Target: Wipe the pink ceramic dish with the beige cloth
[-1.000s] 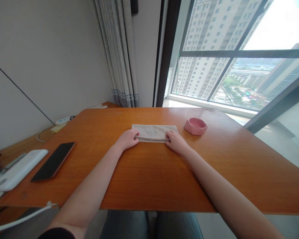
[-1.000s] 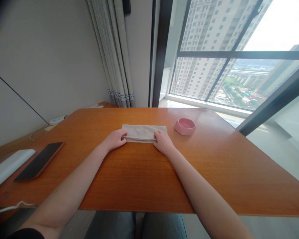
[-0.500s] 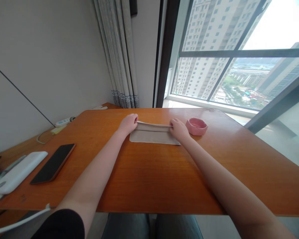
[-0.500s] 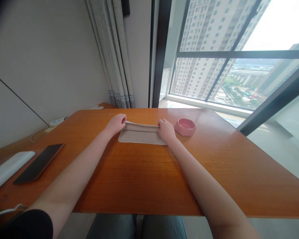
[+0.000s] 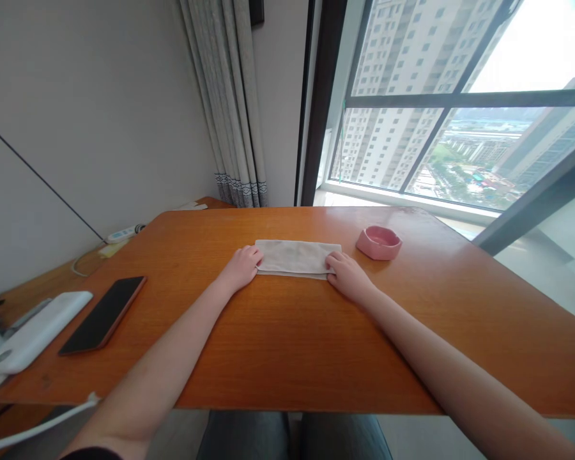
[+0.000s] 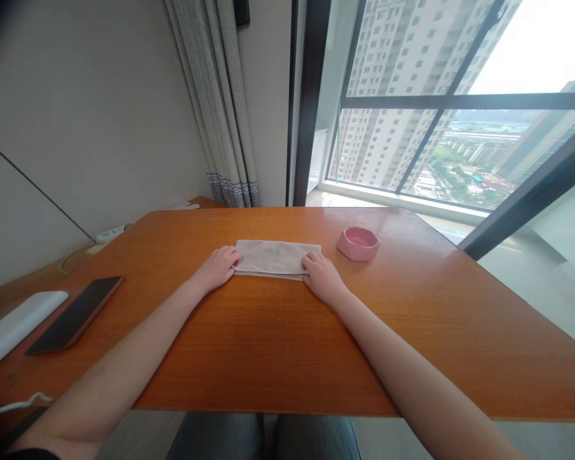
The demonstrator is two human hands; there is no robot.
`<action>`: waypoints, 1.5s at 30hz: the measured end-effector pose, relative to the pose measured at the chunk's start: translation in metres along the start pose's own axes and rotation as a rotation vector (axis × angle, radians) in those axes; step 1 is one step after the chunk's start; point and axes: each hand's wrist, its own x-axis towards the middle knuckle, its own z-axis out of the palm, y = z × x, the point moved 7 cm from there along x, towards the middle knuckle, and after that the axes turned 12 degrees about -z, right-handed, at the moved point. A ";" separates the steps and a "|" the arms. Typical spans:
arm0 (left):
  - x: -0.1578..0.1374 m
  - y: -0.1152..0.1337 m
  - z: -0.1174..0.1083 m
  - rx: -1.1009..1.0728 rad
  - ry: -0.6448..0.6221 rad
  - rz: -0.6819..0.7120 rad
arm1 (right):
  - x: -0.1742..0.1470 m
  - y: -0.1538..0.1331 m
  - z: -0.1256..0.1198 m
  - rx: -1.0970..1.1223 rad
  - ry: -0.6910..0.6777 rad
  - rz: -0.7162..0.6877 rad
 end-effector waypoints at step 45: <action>0.015 0.002 0.046 0.038 -0.163 -0.226 | 0.023 0.026 0.042 -0.060 -0.238 0.436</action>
